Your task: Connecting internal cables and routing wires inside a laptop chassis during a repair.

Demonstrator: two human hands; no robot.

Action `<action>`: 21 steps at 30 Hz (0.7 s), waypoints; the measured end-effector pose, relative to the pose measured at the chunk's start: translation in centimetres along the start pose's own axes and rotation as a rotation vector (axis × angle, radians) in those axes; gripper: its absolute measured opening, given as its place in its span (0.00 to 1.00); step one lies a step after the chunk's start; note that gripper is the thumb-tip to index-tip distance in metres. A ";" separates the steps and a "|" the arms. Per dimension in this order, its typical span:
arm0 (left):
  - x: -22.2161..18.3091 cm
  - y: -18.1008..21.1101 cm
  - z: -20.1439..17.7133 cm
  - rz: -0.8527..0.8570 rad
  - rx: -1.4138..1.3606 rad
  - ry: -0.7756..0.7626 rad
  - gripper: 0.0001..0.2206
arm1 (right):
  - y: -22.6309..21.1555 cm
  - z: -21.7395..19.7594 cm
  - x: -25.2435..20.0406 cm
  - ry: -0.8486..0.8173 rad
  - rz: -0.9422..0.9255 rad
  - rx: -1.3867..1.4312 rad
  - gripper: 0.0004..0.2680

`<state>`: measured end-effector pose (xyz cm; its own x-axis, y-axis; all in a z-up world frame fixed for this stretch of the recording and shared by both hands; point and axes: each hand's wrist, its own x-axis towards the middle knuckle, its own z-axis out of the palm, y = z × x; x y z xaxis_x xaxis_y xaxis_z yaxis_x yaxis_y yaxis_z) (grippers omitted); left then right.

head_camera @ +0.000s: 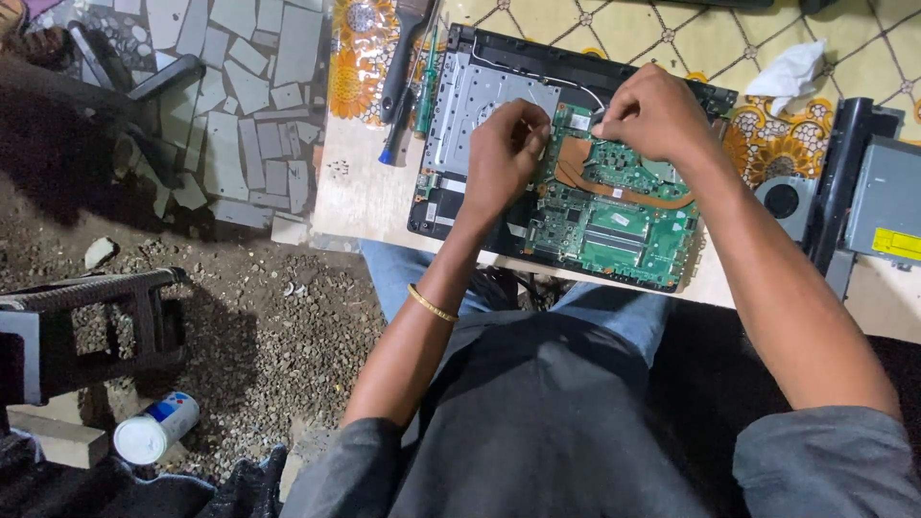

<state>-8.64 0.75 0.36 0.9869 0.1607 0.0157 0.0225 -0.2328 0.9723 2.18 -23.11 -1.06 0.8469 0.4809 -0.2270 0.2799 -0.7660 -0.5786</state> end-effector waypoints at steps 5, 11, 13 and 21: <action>0.2 -0.1 0.2 -0.007 -0.003 0.007 0.04 | 0.0 0.1 -0.3 0.016 -0.024 0.018 0.04; 0.1 -0.1 0.3 -0.007 -0.010 0.021 0.03 | 0.4 0.7 -1.0 0.074 -0.011 0.060 0.06; 0.1 -0.1 0.4 -0.003 -0.016 0.031 0.03 | 1.1 1.0 -1.1 0.089 -0.034 0.090 0.06; 0.1 -0.2 0.5 -0.002 -0.009 0.039 0.02 | 2.0 1.1 -0.9 0.079 -0.089 0.091 0.06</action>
<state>-8.51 0.33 0.08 0.9798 0.1986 0.0231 0.0225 -0.2242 0.9743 1.46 -24.56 -2.90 0.8546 0.5073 -0.1109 0.3166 -0.6784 -0.6630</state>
